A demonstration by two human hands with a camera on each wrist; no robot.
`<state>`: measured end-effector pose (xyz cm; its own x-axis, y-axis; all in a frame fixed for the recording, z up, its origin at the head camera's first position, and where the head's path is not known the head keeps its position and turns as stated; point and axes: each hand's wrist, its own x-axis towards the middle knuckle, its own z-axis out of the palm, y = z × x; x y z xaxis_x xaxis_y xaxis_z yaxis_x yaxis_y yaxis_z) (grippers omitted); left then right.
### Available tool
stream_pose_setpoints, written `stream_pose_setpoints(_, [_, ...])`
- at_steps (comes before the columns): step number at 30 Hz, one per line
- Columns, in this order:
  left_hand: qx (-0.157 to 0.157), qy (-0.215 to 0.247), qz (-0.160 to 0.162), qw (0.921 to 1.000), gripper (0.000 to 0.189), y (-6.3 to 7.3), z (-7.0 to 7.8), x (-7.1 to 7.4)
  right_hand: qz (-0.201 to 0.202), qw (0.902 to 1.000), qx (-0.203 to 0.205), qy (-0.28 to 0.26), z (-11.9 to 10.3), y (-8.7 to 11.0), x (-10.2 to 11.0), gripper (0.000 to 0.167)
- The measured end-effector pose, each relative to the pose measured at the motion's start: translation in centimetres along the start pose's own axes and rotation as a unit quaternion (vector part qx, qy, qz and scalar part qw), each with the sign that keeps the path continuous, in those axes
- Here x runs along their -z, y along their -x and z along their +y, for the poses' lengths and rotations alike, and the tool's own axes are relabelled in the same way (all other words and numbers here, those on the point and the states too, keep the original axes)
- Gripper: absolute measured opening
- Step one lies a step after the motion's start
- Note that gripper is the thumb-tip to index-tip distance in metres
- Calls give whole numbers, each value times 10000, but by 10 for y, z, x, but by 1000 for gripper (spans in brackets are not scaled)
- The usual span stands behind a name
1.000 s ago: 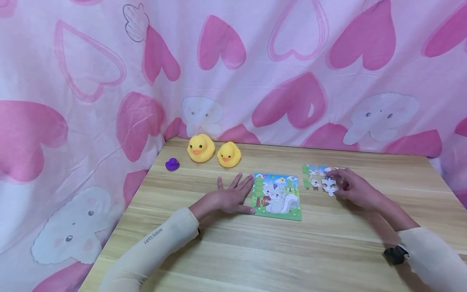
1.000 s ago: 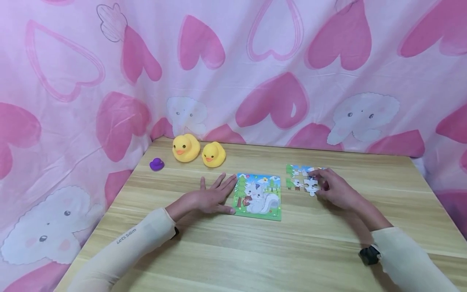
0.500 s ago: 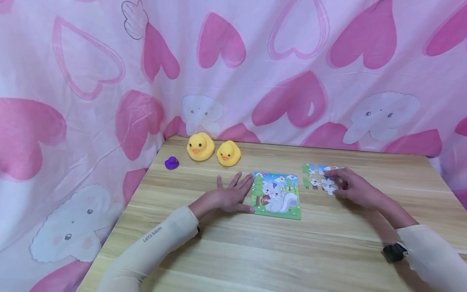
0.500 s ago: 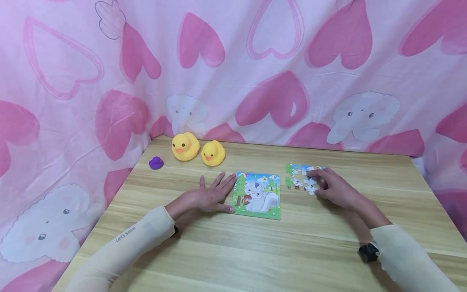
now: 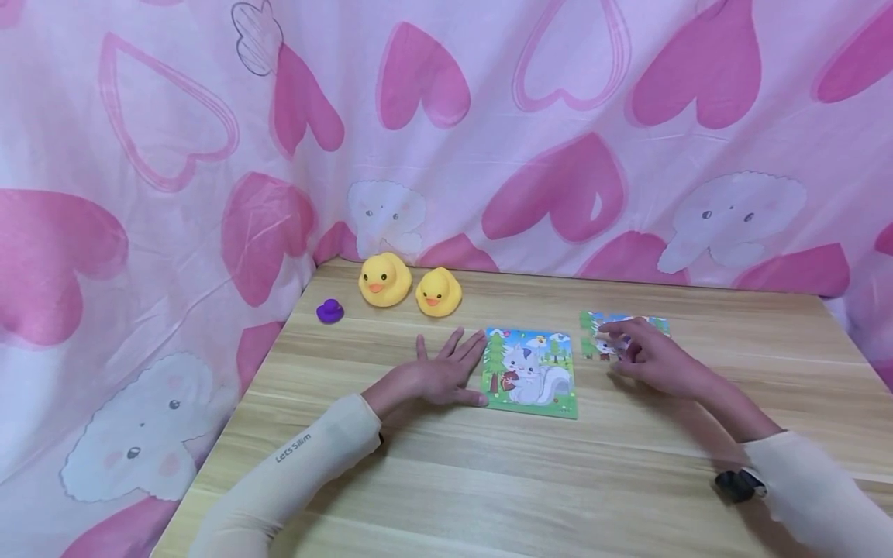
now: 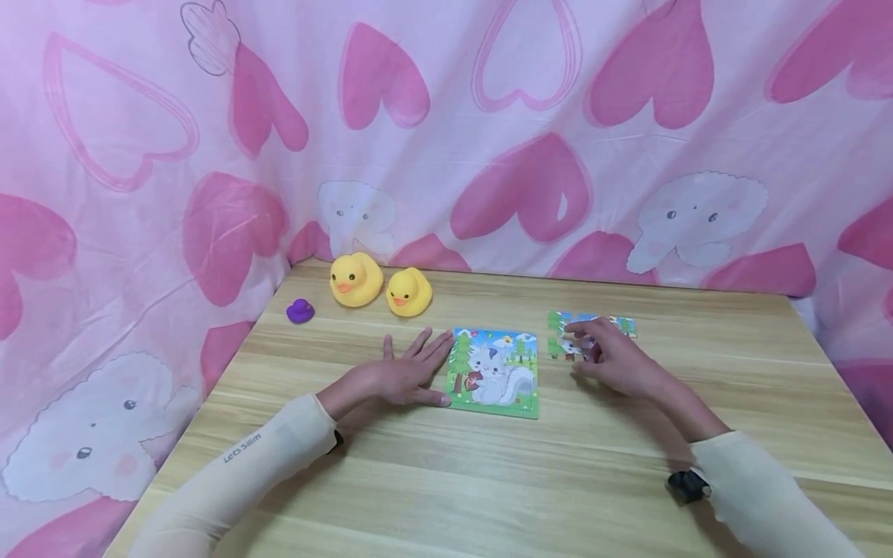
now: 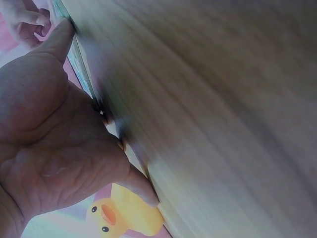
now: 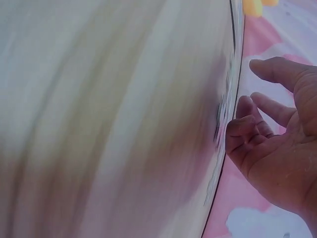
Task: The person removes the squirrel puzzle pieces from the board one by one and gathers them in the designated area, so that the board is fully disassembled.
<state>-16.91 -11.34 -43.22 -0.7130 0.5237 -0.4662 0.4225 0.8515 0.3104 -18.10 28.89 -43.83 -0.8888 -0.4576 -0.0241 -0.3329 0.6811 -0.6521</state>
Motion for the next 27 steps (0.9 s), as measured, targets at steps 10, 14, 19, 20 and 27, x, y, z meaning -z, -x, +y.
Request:
stream_pose_setpoints(10, [12,2,29,10000,108,0,1,0,-242,9996,119,90,-25,-8,-26,63])
stream_pose_setpoints(14, [14,-8,30,10000,108,0,0,0,-299,9992,130,244,-36,-9,-35,61])
stream_pose_setpoints(19, [32,-32,24,10000,108,-1,0,-1,-367,9989,203,215,-51,-9,-42,60])
stream_pose_setpoints(20, [35,-33,25,10000,108,-1,0,-1,-396,9988,203,186,-53,-9,-44,59])
stream_pose_setpoints(27, [36,-15,22,10000,108,-2,0,-1,-562,9979,59,313,-63,-7,-52,60])
